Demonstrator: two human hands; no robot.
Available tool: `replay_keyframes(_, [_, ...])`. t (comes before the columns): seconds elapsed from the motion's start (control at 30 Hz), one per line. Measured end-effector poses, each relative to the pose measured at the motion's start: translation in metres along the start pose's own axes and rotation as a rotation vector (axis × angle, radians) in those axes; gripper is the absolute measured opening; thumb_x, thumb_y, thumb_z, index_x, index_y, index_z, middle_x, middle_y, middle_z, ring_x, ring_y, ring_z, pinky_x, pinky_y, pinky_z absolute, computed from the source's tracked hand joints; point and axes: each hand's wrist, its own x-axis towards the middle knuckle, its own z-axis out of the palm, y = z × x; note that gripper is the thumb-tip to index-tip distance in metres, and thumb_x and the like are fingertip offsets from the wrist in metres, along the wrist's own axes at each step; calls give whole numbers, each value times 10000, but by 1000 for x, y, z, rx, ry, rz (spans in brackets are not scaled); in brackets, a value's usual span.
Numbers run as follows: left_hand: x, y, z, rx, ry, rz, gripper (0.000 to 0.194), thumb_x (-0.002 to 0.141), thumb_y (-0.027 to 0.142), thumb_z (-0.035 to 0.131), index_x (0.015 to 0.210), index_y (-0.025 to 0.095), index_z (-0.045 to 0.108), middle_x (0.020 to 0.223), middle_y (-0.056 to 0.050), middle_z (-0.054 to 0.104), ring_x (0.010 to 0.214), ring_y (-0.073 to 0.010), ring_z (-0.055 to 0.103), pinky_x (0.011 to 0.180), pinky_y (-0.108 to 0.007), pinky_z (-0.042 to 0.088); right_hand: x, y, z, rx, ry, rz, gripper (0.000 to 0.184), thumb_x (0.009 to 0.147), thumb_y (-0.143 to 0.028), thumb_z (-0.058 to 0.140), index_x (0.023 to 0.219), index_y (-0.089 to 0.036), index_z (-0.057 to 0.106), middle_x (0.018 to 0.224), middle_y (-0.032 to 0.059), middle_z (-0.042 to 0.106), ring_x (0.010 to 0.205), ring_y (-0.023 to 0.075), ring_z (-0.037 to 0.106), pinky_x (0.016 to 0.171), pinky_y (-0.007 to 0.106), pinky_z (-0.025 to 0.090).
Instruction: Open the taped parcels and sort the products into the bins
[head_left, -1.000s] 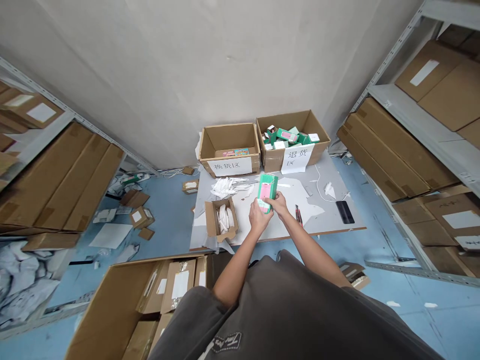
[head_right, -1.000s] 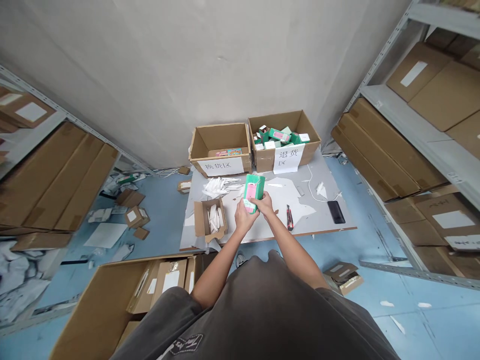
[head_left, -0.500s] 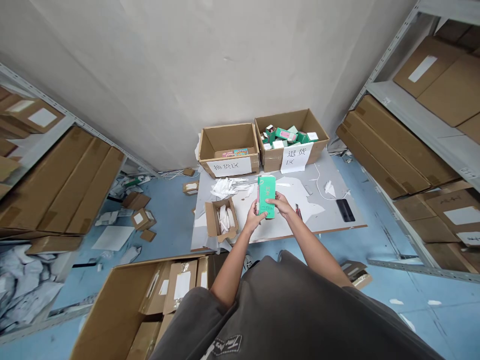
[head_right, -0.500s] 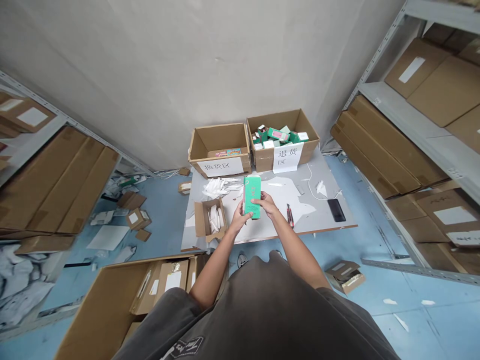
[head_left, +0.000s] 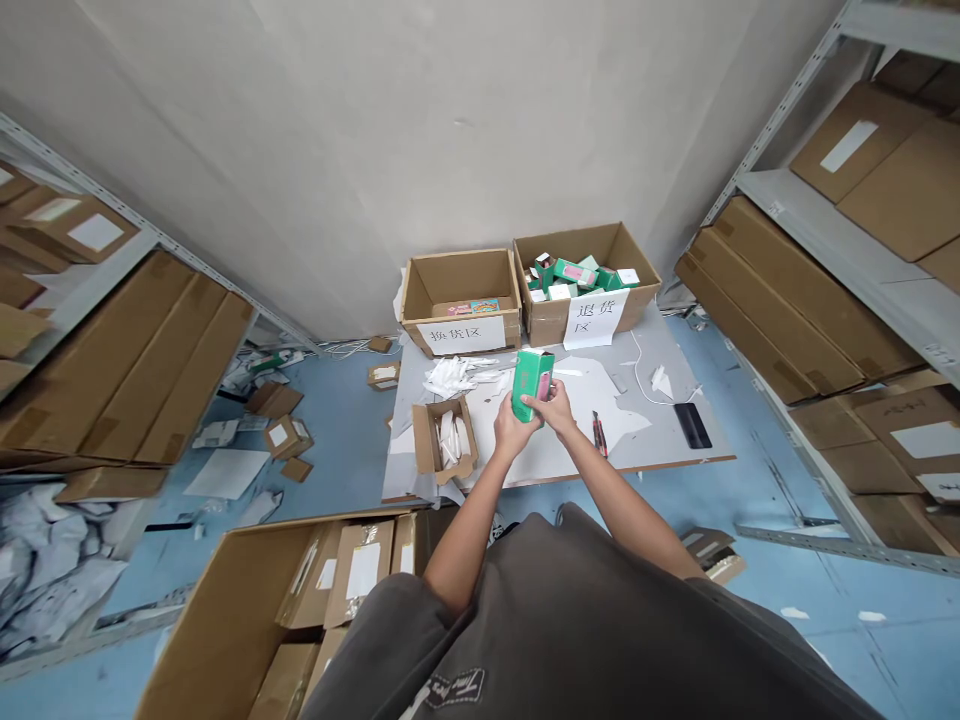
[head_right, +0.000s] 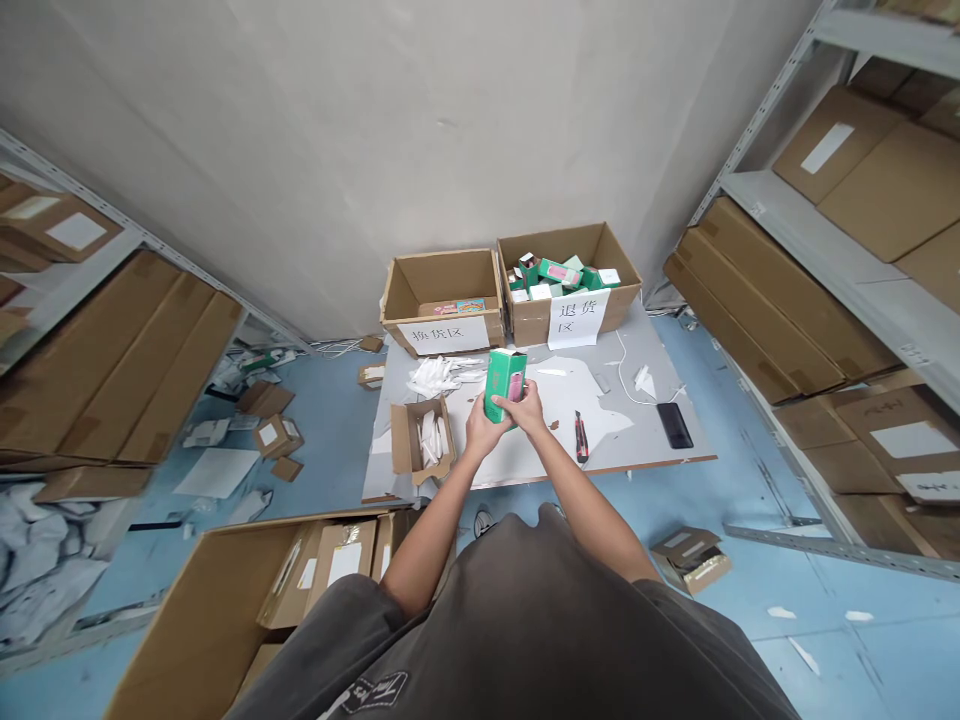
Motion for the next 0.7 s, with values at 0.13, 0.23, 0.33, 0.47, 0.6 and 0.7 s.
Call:
replay_keyframes(0.13, [6, -28, -8, -328, -152, -19, 1044, 697, 458, 923, 1593, 247, 432, 1398, -128, 690, 1201, -291, 705, 1025, -428, 563, 4, -16, -18, 85, -206, -1, 708, 611, -425, 957, 1221, -294, 622, 1179, 60, 761, 1116, 278, 714, 977, 423, 599])
replay_keyframes(0.23, [7, -43, -6, -544, -298, -32, 1224, 636, 511, 946, 1656, 238, 326, 1436, -155, 661, 1186, -271, 715, 1005, -409, 579, 8, -25, -25, 92, -337, 18, 683, 570, -360, 965, 1178, -277, 666, 1149, 53, 776, 1084, 289, 715, 951, 431, 599])
replay_keyframes(0.33, [8, -49, -1, -603, -351, -37, 1206, 596, 512, 965, 1617, 232, 387, 1450, -156, 651, 1203, -273, 707, 1005, -406, 584, 9, -27, -26, 69, -349, 8, 634, 529, -324, 968, 1095, -262, 688, 1098, 42, 783, 1051, 287, 718, 931, 422, 599])
replay_keyframes(0.47, [16, -52, -3, -571, -397, -25, 1103, 604, 466, 970, 1555, 230, 463, 1439, -141, 660, 1213, -281, 703, 1026, -424, 580, 11, -21, -26, 73, -323, 7, 627, 537, -320, 956, 1097, -261, 681, 1088, 34, 780, 1049, 283, 715, 922, 411, 595])
replay_keyframes(0.6, [36, -57, -6, -463, -463, -12, 1042, 577, 414, 982, 1482, 210, 508, 1386, -141, 674, 1164, -285, 709, 1008, -441, 584, 21, -8, -27, 53, -332, 13, 678, 509, -304, 963, 1109, -274, 650, 1116, 30, 762, 1040, 275, 706, 910, 398, 586])
replay_keyframes(0.7, [54, -67, 1, -343, -467, 10, 1023, 532, 402, 1006, 1419, 204, 536, 1352, -121, 679, 1146, -277, 700, 1004, -429, 576, 33, 8, -29, -4, -356, 3, 707, 480, -310, 975, 1100, -277, 636, 1128, 22, 746, 1039, 270, 694, 933, 402, 574])
